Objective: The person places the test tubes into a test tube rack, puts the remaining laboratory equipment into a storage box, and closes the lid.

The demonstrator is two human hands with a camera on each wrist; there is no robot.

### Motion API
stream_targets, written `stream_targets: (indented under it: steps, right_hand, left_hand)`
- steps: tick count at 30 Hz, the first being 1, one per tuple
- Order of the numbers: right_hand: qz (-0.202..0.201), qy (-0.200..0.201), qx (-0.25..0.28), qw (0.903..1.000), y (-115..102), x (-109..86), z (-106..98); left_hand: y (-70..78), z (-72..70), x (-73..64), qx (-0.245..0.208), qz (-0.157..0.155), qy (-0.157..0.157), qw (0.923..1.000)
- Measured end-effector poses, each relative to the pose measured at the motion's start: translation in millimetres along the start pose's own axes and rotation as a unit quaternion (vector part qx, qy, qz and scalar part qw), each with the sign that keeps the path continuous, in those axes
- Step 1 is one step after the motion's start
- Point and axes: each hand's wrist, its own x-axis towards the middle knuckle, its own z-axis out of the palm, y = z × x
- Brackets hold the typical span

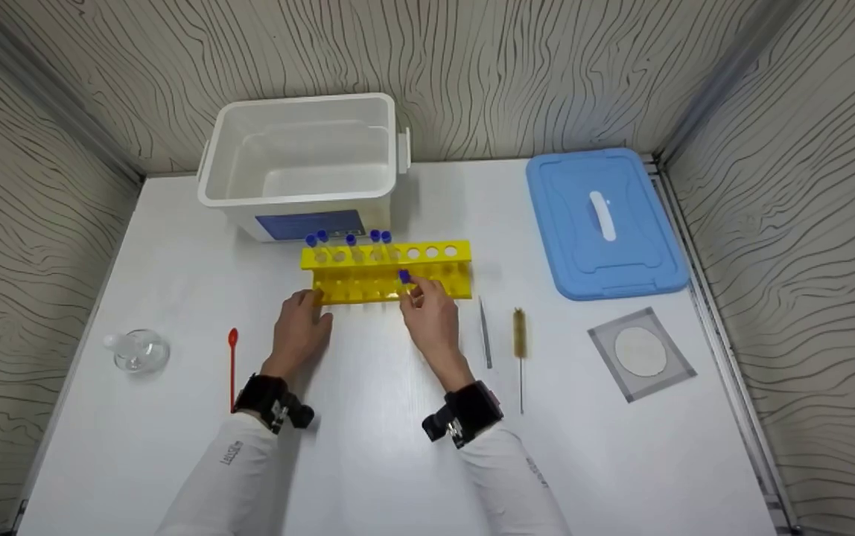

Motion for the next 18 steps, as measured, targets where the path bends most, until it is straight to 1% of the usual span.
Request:
stream_targets:
  steps: [3, 10, 15, 18]
  right_hand:
    - [-0.011, 0.009, 0.018, 0.9997, -2, 2.1, -5]
    - [-0.051, 0.026, 0.036, 0.9977, -12, 6.5, -17]
    - [-0.083, 0.040, 0.066, 0.9935, -20, 11.5, -26]
    - [-0.096, 0.050, 0.074, 0.9914, -26, 15.5, -32]
  left_hand:
    - [-0.1, -0.4, -0.1, -0.003, 0.002, -0.002, 1.0000]
    - [0.1, -0.2, 1.0, 0.001, 0.002, -0.003, 1.0000]
    - [0.5, -0.2, 0.1, -0.003, -0.005, -0.007, 1.0000]
    - [0.2, -0.1, -0.6, -0.004, -0.007, -0.007, 0.9999]
